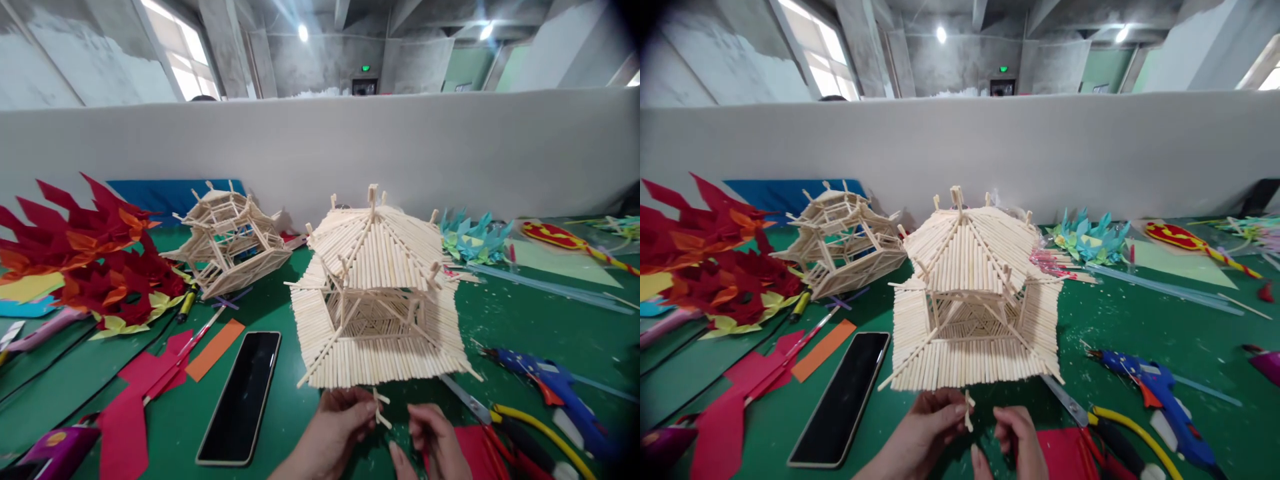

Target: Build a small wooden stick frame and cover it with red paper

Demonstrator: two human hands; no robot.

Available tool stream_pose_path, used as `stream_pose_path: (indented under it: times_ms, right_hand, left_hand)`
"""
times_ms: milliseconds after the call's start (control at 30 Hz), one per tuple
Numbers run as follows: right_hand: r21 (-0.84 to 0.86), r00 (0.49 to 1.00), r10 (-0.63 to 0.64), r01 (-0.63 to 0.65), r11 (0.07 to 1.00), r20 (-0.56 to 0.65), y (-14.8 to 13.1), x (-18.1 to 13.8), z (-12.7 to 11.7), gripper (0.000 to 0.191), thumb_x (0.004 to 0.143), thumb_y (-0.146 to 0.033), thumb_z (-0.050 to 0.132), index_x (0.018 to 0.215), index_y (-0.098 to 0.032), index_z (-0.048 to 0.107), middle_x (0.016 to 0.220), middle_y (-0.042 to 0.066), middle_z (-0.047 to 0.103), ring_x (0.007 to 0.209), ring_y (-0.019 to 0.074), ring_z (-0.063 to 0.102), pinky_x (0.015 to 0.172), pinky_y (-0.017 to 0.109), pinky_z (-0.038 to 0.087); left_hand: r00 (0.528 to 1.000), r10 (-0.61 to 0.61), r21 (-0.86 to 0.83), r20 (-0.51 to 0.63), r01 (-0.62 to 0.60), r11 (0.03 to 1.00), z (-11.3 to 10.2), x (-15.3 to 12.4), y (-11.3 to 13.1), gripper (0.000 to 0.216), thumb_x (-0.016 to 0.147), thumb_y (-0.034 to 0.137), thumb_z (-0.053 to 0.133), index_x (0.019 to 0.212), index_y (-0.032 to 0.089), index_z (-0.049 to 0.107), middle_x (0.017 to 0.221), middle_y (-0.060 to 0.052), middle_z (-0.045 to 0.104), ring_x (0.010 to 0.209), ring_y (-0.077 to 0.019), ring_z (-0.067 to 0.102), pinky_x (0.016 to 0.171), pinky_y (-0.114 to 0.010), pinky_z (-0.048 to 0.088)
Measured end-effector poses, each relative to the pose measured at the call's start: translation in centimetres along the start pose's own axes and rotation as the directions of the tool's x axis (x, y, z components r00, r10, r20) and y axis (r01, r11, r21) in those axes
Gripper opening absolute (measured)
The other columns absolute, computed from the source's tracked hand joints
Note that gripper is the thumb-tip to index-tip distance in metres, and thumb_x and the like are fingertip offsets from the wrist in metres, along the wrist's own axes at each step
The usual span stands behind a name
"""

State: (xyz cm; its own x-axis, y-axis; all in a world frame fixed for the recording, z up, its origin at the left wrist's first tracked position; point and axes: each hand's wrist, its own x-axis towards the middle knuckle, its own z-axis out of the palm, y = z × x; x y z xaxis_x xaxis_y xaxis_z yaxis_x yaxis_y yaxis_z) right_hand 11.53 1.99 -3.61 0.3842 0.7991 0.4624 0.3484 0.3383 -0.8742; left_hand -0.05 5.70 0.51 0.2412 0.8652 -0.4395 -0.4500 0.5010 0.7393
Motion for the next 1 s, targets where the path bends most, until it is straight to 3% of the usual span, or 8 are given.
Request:
stream_pose_path:
  times_ms: [167,267,567,1000]
  right_hand:
    - [-0.031,0.963,-0.123,0.135,0.990,0.238,-0.5,0.7,-1.2,0.034,0.067,-0.016,0.054,0.099,-0.016,0.045,0.076,0.004,0.045,0.059,0.0127,0.046,0.046,0.023,0.044]
    - [-0.054,0.938,-0.126,0.151,0.987,0.322,-0.7,1.2,-1.5,0.034,0.066,-0.013,0.055,0.098,-0.016,0.045,0.075,0.003,0.045,0.060,0.0132,0.046,0.047,0.025,0.043]
    - [-0.079,0.925,-0.102,0.140,0.987,0.366,-1.2,1.4,-0.8,0.019,0.068,-0.014,0.055,0.086,-0.018,0.050,0.072,0.003,0.051,0.057,0.0132,0.049,0.046,0.024,0.043]
    - [-0.094,0.920,-0.069,0.114,0.989,0.387,-1.2,1.4,-0.8,0.016,0.070,-0.012,0.054,0.084,-0.017,0.050,0.073,0.003,0.051,0.062,0.0140,0.049,0.052,0.027,0.043]
  left_hand:
    - [1.000,-0.018,0.006,-0.008,0.018,1.000,-0.2,-0.2,0.2,0.004,0.062,0.016,0.067,0.062,0.012,0.065,0.056,0.001,0.057,0.052,-0.0074,0.045,0.051,-0.019,0.030]
    - [0.999,-0.039,0.012,-0.007,0.039,0.999,-0.3,-0.3,0.2,0.005,0.063,0.016,0.067,0.061,0.012,0.065,0.053,0.001,0.057,0.052,-0.0077,0.046,0.051,-0.019,0.031]
    - [0.999,-0.036,0.038,-0.023,0.037,0.999,-0.4,-0.4,0.1,0.006,0.062,0.018,0.068,0.060,0.013,0.065,0.056,0.000,0.060,0.056,-0.0108,0.049,0.057,-0.022,0.036]
    - [0.997,-0.056,0.031,-0.044,0.058,0.998,-0.5,-0.3,0.0,0.004,0.062,0.016,0.067,0.061,0.013,0.064,0.057,0.000,0.061,0.056,-0.0108,0.050,0.055,-0.021,0.036]
